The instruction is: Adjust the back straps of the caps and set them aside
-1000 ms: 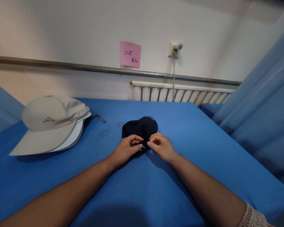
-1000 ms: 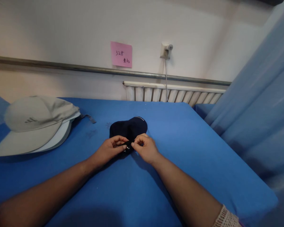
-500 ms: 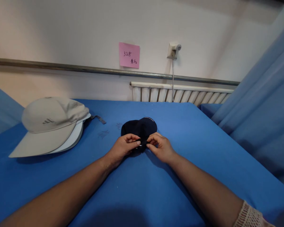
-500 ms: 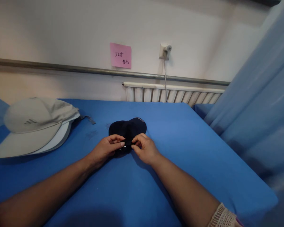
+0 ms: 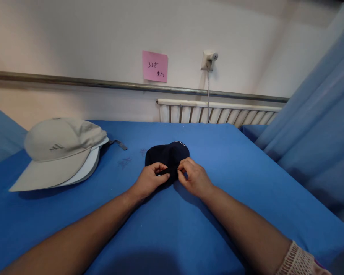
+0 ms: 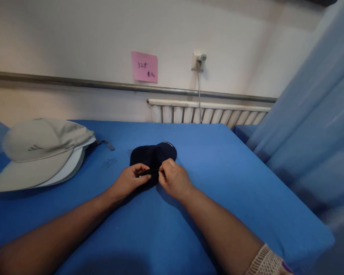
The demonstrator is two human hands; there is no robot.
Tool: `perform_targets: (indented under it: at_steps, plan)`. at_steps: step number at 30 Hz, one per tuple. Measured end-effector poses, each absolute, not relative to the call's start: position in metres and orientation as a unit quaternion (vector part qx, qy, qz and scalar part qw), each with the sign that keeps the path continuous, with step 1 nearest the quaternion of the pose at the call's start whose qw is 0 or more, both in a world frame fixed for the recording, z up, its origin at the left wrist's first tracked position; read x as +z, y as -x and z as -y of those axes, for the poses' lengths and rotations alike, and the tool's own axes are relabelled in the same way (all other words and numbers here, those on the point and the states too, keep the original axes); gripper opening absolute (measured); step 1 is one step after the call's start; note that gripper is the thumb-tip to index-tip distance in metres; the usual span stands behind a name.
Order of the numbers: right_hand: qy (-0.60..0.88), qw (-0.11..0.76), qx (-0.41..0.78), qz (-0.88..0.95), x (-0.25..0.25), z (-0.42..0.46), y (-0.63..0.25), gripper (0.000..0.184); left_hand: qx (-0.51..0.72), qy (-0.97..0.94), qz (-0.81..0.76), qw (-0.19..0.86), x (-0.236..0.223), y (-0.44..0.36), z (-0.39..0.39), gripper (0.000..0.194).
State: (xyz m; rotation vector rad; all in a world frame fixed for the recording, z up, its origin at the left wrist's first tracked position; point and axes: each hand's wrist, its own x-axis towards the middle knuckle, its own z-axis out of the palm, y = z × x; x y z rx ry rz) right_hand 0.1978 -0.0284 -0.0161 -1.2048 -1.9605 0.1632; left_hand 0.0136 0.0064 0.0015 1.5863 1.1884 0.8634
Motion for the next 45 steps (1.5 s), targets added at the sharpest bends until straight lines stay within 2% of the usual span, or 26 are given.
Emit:
perform_targets:
  at_steps: [4, 8, 13, 22, 25, 28, 32, 35, 39, 42, 45]
  plan:
    - [0.444, 0.378, 0.039, 0.811, -0.007, 0.033, -0.204, 0.008, 0.341, -0.644, -0.496, 0.471, 0.003, -0.014, -0.003, 0.018]
    - [0.427, 0.324, 0.058, 0.843, 0.0, 0.036, -0.211, 0.01, 0.313, -0.607, -0.482, 0.549, 0.009, -0.01, 0.0, 0.022]
    - [0.428, 0.334, 0.075, 0.837, 0.0, 0.035, -0.214, 0.01, 0.276, -0.575, -0.464, 0.615, 0.019, -0.007, 0.002, 0.028]
    - [0.404, 0.286, 0.004, 0.869, 0.007, 0.04, -0.215, 0.013, 0.32, -0.576, -0.507, 0.556, 0.017, -0.012, 0.005, 0.027]
    - [0.396, 0.282, 0.026, 0.874, 0.009, 0.042, -0.216, 0.015, 0.34, -0.585, -0.49, 0.55, 0.016, -0.012, 0.006, 0.028]
    - [0.398, 0.329, 0.092, 0.852, 0.006, 0.042, -0.215, 0.017, 0.344, -0.606, -0.459, 0.551, 0.018, -0.01, 0.005, 0.029]
    - [0.417, 0.388, 0.169, 0.804, -0.001, 0.039, -0.214, 0.031, 0.321, -0.702, -0.429, 0.469, 0.021, -0.007, 0.007, 0.023]
    - [0.399, 0.344, 0.186, 0.829, -0.004, 0.036, -0.216, 0.018, 0.304, -0.795, -0.39, 0.352, 0.018, -0.004, 0.009, 0.02]
    - [0.425, 0.282, 0.119, 0.852, -0.003, 0.036, -0.214, 0.006, 0.273, -0.882, -0.332, 0.194, 0.014, -0.001, 0.012, 0.022]
    - [0.449, 0.241, 0.054, 0.858, 0.0, 0.038, -0.209, 0.002, 0.263, -0.905, -0.309, 0.127, 0.015, 0.001, 0.013, 0.014]
    - [0.457, 0.239, 0.001, 0.857, 0.002, 0.039, -0.204, 0.007, 0.271, -0.919, -0.278, 0.07, 0.018, 0.004, 0.013, 0.014]
